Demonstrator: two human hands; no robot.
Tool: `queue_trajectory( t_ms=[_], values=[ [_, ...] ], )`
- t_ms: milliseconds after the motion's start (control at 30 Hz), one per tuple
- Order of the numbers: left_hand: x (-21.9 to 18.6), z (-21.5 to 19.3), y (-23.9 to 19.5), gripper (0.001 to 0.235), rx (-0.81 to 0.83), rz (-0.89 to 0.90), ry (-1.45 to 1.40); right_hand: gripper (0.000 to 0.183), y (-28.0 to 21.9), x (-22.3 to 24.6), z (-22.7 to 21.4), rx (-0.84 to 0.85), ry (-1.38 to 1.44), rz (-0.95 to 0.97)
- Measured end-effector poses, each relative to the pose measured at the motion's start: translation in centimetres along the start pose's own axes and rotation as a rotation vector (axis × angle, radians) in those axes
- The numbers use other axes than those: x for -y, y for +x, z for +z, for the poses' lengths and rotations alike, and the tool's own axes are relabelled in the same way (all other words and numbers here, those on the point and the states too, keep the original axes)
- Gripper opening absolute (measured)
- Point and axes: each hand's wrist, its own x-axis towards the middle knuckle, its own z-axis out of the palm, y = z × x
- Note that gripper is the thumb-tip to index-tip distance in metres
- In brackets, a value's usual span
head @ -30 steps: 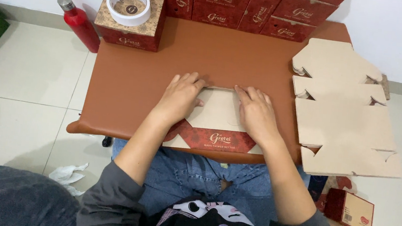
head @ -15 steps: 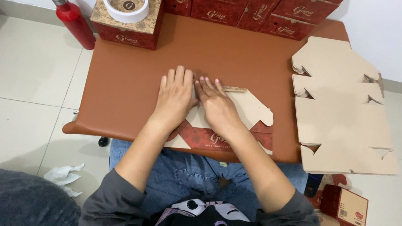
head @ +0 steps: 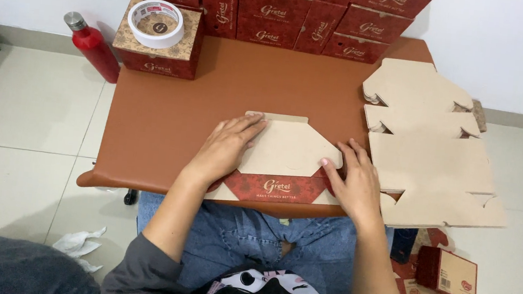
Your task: The person assembles flat cardboard pieces into small rectangular boxes by folding and tucking flaps. They place a finished box into a stack, then repeat the process with another flat piece, folding sides and securing flaps to form a closed box.
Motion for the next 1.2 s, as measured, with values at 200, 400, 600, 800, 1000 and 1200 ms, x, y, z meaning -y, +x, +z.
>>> queue_trajectory(
  t_ms=[200,400,600,800,1000,1200],
  values=[
    [2.1,2.2,0.4,0.047,0.02,0.018,0.011,0.045,0.0,0.6,1.8,-0.173,0.293,-0.057],
    [2.6,2.5,0.5,0.047,0.014,0.02,0.015,0.045,-1.2,4.1,3.5,-0.128,0.261,-0.347],
    [2.9,2.8,0.7,0.048,0.033,0.021,0.005,0.058,-1.6,4.5,3.4,0.177,-0.13,-0.394],
    [3.2,2.9,0.6,0.048,0.036,0.031,0.041,0.062,5.1,3.7,4.7,0.236,-0.134,-0.355],
    [2.6,2.4,0.5,0.046,0.023,0.017,0.024,0.066,4.7,3.8,4.8,0.229,-0.16,-0.395],
    [2.5,2.4,0.5,0.048,0.034,-0.003,0.041,0.066,-4.1,4.2,2.2,0.257,-0.144,-0.396]
  ],
)
